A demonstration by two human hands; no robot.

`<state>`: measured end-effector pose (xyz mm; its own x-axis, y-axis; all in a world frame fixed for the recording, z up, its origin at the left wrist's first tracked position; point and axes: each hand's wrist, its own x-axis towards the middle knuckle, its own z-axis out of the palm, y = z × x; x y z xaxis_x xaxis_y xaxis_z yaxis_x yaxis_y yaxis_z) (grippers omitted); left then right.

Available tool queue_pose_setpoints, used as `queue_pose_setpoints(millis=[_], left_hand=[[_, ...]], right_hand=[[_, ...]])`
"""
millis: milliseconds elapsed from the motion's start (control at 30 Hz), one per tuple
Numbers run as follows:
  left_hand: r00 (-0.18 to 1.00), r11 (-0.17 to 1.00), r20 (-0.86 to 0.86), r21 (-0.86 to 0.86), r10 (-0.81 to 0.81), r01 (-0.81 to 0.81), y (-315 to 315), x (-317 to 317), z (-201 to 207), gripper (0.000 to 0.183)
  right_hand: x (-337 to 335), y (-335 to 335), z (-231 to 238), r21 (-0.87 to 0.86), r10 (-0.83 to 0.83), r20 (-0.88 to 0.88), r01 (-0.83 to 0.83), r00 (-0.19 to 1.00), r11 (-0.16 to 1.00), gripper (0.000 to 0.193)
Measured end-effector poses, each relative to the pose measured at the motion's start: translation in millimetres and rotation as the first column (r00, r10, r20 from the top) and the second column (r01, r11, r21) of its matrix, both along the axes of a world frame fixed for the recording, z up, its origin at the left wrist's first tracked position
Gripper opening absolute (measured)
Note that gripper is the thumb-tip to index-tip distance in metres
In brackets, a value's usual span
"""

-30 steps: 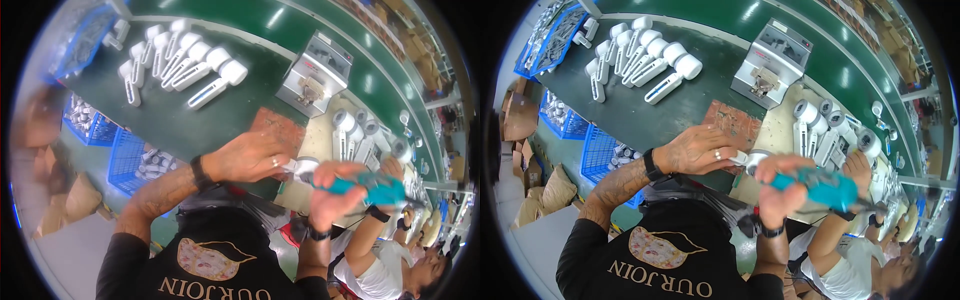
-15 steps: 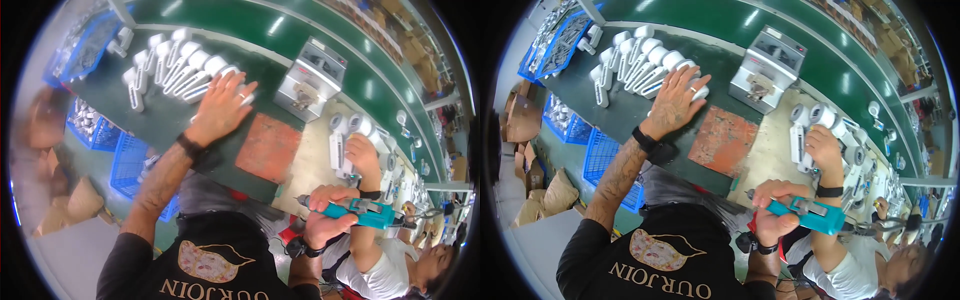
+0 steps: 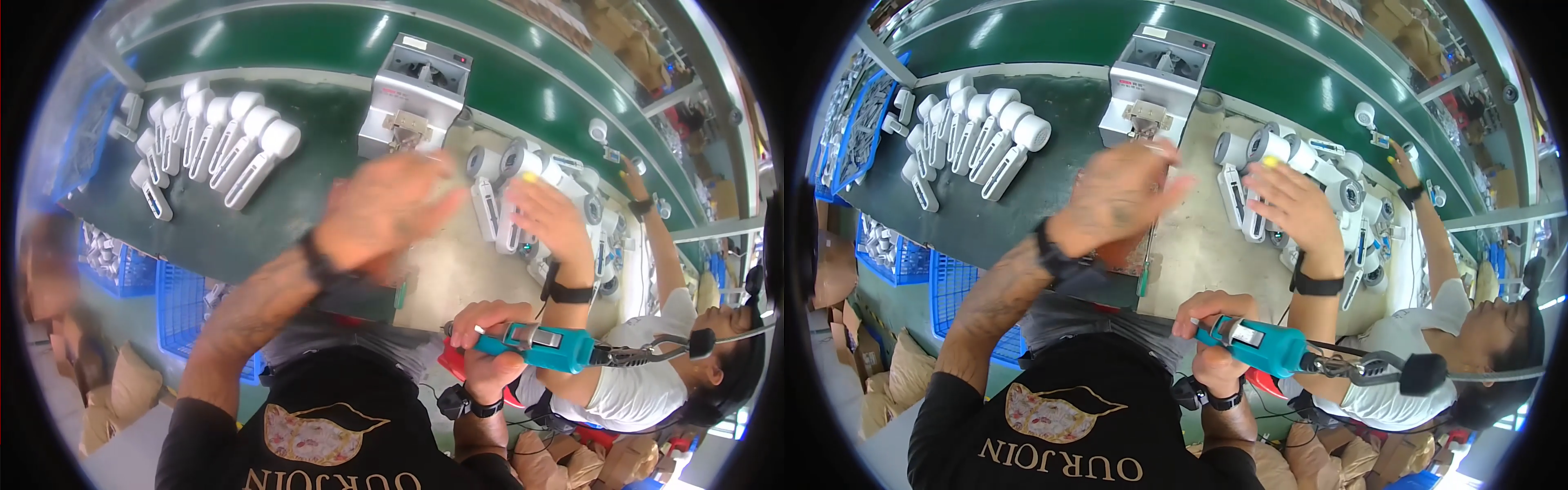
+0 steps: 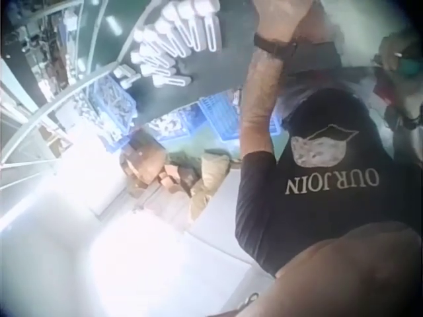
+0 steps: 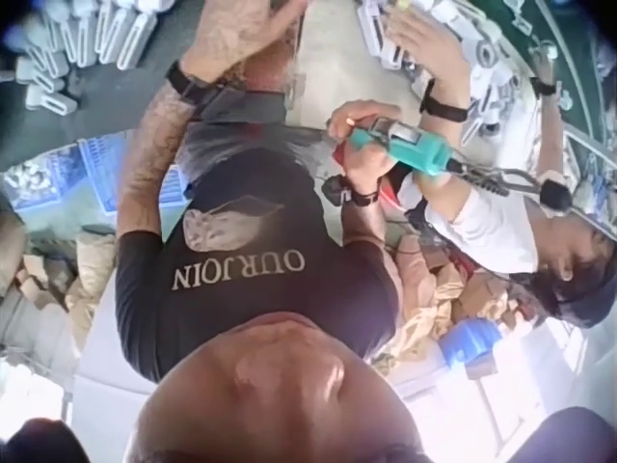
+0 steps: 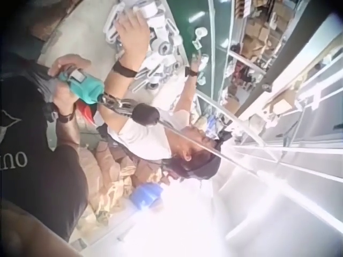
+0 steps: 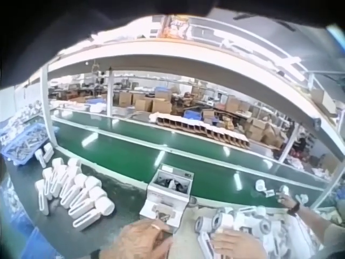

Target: Assembling small white plastic electronic devices using an electric screwdriver to fasten components.

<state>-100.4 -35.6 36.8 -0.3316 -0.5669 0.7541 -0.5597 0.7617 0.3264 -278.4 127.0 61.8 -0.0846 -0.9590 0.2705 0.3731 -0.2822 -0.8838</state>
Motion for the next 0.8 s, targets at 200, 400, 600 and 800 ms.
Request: queue_pose_setpoints(millis=[200,400,600,800], left_hand=[[0.994,0.798,0.024,0.598,-0.107,0.072,-30,-111,-8,0.049],[0.996,0.849,0.089,0.526,0.002,-0.049,-44,-115,-21,0.055],[0.983,0.899,-0.159,0.411,-0.094,0.152,-10,-30,2,0.025],[0.992,0.951,0.089,0.302,-0.093,0.062,35,47,-5,0.024]], right_hand=[[1,9,7,-0.022,0.010,-0.122,-0.013,0.993,1.000,0.062],[-3,18,13,0.006,-0.116,-0.219,0.120,0.969,0.993,0.071],[-14,13,4,0.003,-0.048,-0.196,0.050,0.979,0.999,0.073],[5,-15,3,0.016,-0.036,-0.227,0.041,0.973,0.999,0.076]])
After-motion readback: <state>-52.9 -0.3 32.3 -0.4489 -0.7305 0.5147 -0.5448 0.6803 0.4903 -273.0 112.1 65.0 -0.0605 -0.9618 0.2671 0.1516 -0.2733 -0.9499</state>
